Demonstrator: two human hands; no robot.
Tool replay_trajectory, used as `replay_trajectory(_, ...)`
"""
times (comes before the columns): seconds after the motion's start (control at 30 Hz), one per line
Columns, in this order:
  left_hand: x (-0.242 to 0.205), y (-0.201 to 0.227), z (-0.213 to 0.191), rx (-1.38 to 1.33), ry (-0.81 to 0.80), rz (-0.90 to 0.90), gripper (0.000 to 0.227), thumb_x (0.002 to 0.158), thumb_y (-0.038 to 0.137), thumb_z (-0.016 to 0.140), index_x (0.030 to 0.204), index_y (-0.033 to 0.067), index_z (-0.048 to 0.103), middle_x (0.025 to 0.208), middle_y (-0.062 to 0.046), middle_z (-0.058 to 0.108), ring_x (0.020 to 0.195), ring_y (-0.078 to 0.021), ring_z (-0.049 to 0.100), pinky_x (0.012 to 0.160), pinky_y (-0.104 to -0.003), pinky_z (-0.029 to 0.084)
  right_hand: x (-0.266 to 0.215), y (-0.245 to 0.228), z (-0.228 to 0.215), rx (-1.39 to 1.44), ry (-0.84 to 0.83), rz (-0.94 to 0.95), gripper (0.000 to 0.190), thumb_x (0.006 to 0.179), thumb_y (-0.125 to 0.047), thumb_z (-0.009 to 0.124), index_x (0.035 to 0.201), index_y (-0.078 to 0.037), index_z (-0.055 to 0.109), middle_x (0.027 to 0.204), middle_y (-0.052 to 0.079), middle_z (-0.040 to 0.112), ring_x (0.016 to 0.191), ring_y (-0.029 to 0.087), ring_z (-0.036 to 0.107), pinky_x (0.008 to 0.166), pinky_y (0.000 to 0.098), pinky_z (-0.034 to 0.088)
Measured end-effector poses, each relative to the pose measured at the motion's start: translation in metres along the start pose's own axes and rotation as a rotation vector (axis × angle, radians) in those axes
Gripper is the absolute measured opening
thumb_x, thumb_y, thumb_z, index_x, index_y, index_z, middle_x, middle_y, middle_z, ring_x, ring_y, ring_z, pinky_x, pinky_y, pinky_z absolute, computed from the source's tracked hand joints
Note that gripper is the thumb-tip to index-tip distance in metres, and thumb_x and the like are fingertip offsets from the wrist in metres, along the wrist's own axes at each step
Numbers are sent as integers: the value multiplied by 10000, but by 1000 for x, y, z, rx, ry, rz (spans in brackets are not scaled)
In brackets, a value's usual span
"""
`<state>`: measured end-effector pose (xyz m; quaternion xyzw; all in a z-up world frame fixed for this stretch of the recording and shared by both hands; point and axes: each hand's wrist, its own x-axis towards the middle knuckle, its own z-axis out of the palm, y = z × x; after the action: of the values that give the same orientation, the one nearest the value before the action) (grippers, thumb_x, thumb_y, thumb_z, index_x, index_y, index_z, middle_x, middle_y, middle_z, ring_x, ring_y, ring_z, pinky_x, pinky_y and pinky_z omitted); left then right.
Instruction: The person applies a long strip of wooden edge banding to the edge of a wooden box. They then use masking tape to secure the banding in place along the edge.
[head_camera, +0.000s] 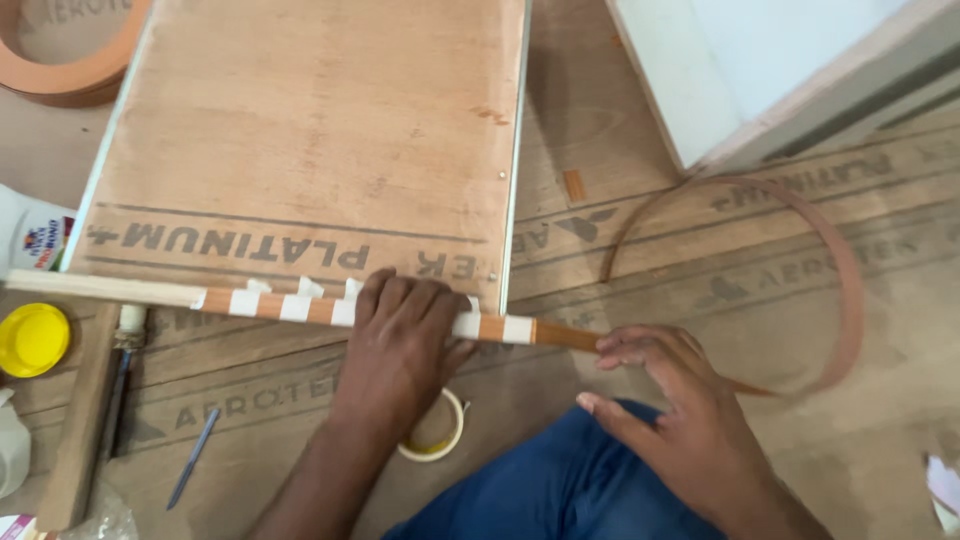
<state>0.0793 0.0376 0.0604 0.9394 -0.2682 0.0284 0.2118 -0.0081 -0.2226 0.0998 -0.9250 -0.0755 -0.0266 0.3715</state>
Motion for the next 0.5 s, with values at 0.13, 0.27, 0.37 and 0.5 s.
replay_trajectory(0.13,2,1,-15,216,-99,-4,582,727,405,854,1178,103,643,1154,-93,621,1210,-307,544,1178,-580,292,-19,-20,-7,41,-3,47,365,856,-284,814,1130,-90,671,1260,88,657,1215,264,603,717,314,609)
replay_trajectory(0.27,-11,-4,-26,275,46,81,755,644,423,863,1270,94,599,1194,-103,588,1205,-316,532,1125,-606,289,-29,-45,9,102,-52,206,338,815,-324,805,1057,-111,703,1081,53,725,999,209,702,696,328,572)
replay_trajectory(0.37,-22,-16,-21,235,47,72,696,693,423,851,1251,87,604,1171,-107,587,1187,-310,537,1124,-533,333,-24,-54,21,89,-184,392,320,835,-377,805,1005,-115,733,936,39,768,854,195,733,723,316,562)
replay_trajectory(0.5,-22,-37,-15,163,-25,-14,561,789,461,815,1185,103,642,1147,-79,609,1158,-284,559,1061,-452,418,0,-41,16,41,-113,487,357,804,-361,819,979,-70,709,961,66,739,852,228,705,757,354,573)
